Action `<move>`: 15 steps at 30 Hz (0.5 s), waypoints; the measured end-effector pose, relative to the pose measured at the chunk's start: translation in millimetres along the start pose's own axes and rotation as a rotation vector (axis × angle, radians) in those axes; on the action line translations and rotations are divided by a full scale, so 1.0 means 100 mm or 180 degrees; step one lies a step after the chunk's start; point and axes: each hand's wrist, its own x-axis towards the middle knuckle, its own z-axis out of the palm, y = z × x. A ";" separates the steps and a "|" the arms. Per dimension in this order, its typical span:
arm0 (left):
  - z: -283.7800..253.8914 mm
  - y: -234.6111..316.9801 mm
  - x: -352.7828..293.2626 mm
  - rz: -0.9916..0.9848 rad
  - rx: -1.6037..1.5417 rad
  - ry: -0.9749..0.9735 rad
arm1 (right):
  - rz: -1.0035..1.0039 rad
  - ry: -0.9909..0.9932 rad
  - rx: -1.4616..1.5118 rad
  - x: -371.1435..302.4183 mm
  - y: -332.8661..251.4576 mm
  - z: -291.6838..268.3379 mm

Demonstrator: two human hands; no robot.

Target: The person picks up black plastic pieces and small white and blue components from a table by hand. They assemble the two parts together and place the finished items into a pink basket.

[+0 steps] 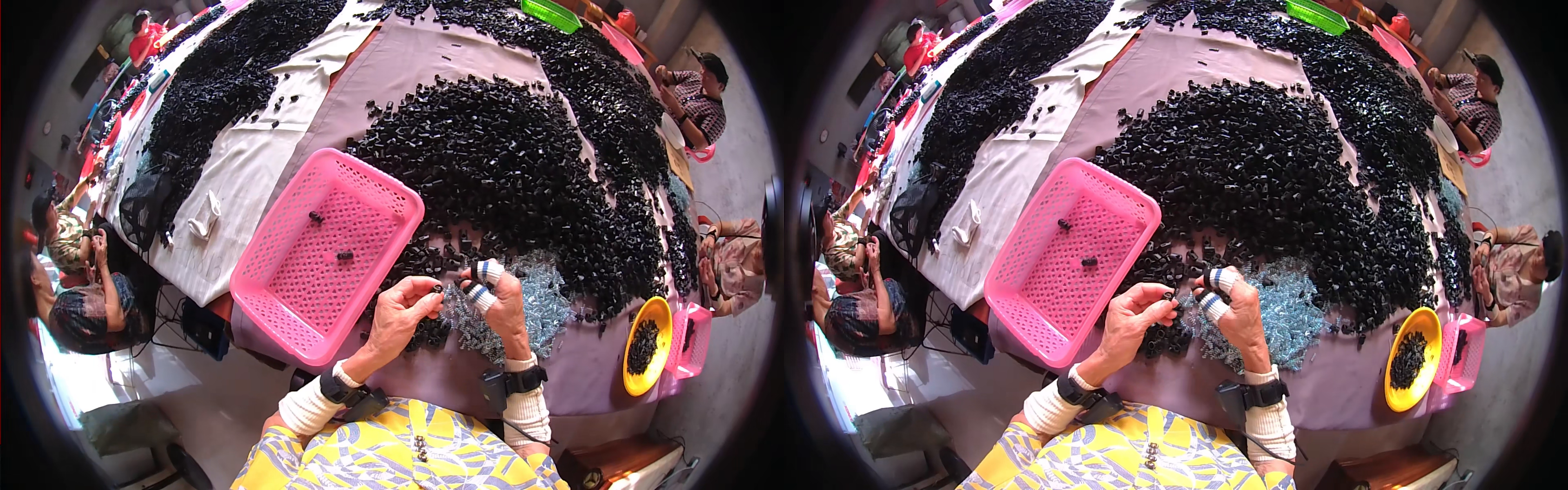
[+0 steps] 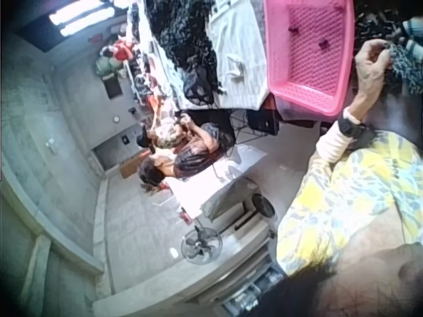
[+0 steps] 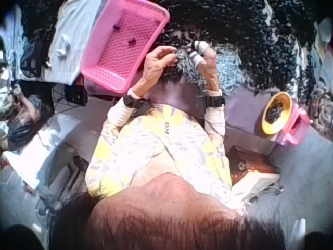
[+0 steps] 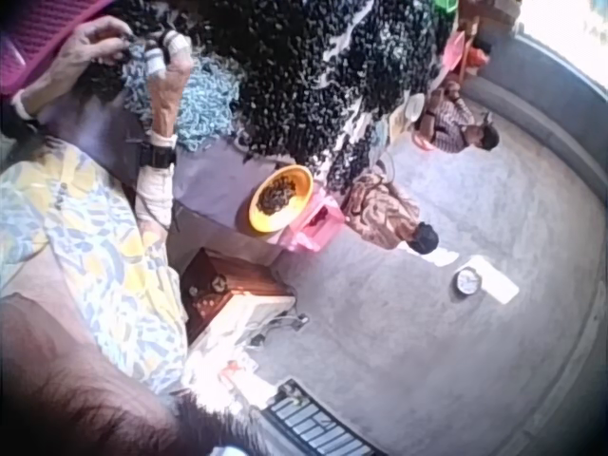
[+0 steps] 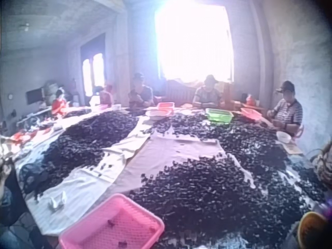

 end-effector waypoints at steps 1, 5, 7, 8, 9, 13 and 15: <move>0.04 0.01 0.02 -0.0006 0.0011 -0.0004 | 0.0568 -0.0043 0.0820 -0.04 -0.02 0.00; 0.16 0.04 0.08 -0.0043 -0.0381 -0.0272 | 0.0129 -0.0118 0.0761 -0.13 -0.11 -0.03; 0.18 0.04 0.08 -0.0048 -0.0546 -0.0371 | 0.0153 -0.0115 0.0745 -0.16 -0.12 -0.03; 0.19 0.03 0.07 -0.0133 -0.0601 -0.0360 | 0.0014 -0.0048 0.0593 -0.17 -0.12 -0.04; 0.20 0.03 0.07 -0.0217 -0.0655 -0.0349 | -0.0125 0.0020 0.0440 -0.19 -0.11 -0.04; 0.21 0.05 0.06 -0.0266 -0.0705 -0.0347 | -0.0153 0.0191 0.0262 -0.22 -0.12 -0.02; 0.21 0.06 0.07 -0.0262 -0.0704 -0.0398 | -0.0117 0.0347 0.0300 -0.25 -0.18 -0.01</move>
